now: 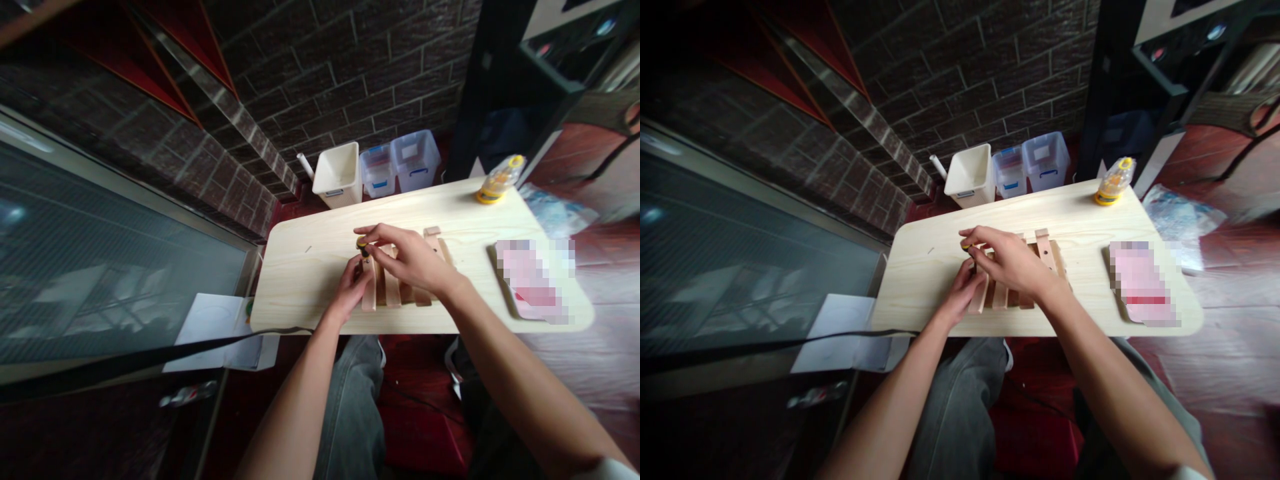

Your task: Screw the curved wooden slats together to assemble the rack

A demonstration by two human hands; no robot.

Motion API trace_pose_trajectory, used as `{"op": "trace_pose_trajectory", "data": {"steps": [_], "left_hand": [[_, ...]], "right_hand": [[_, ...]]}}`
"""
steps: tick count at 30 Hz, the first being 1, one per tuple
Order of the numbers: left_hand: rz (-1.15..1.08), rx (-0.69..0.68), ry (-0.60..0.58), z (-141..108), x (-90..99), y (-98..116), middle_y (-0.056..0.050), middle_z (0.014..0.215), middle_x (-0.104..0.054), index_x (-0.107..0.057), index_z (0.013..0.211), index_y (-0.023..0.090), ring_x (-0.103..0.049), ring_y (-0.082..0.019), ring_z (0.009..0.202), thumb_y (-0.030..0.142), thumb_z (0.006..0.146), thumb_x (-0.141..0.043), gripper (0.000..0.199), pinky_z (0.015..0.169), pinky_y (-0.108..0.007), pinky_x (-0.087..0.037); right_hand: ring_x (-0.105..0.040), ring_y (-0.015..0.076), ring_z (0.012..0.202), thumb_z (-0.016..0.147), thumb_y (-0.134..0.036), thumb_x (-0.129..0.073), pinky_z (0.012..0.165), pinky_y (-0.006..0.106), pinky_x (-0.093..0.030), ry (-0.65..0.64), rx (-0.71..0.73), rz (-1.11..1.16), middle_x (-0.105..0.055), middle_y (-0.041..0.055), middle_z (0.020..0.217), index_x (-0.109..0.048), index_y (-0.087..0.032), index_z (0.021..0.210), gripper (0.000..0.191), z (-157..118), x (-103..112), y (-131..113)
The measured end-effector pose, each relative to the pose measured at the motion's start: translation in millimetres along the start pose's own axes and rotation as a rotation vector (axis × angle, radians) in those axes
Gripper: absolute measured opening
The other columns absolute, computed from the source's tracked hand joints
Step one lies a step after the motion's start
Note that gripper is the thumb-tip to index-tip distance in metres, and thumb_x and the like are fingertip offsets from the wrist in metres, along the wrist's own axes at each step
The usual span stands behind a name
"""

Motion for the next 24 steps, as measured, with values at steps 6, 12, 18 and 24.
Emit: {"op": "trace_pose_trajectory", "data": {"steps": [6,12,18,24], "left_hand": [[0.007,0.008,-0.003,-0.8,-0.9,0.5,-0.01,0.141,-0.073,-0.06,0.141,0.025,-0.066,-0.031,0.13,0.045,0.093,-0.079,0.055,0.116,-0.047,-0.049],[0.002,0.023,0.011,-1.1,-0.8,1.4,-0.009,0.145,-0.071,-0.06,0.141,0.027,-0.065,-0.031,0.133,0.046,0.093,-0.08,0.056,0.117,-0.047,-0.048],[0.005,0.015,0.015,-1.5,0.2,3.4,-0.01,0.148,-0.07,-0.064,0.139,0.027,-0.063,-0.033,0.136,0.046,0.092,-0.081,0.054,0.119,-0.049,-0.047],[-0.001,0.001,0.02,-3.0,-1.4,6.2,-0.01,0.15,-0.068,-0.064,0.142,0.027,-0.059,-0.033,0.143,0.047,0.091,-0.082,0.057,0.123,-0.048,-0.043]], "right_hand": [[-0.079,0.0262,0.119,0.103,-0.022,-0.06,0.103,0.045,-0.062,0.005,-0.028,0.027,-0.081,0.0078,0.129,-0.07,-0.026,0.113,0.014,1.4,-1.8,1.8],[-0.078,0.0256,0.12,0.104,-0.023,-0.06,0.103,0.046,-0.062,0.026,-0.022,0.043,-0.082,0.0077,0.127,-0.07,-0.025,0.113,0.013,0.3,-2.0,5.4],[-0.076,0.0265,0.124,0.107,-0.028,-0.059,0.105,0.047,-0.062,0.035,-0.029,0.045,-0.079,0.0097,0.134,-0.069,-0.025,0.114,0.013,-2.6,-4.5,5.1],[-0.075,0.0266,0.128,0.107,-0.028,-0.058,0.108,0.048,-0.061,0.035,-0.042,0.032,-0.078,0.0081,0.137,-0.069,-0.028,0.123,0.019,-4.0,-9.0,9.0]]}}
Point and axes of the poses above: each hand's wrist, its own z-axis towards the middle knuckle, its own x-axis out of the back of the hand, y = z × x, the point moved 1 cm from there along z, towards the middle knuckle
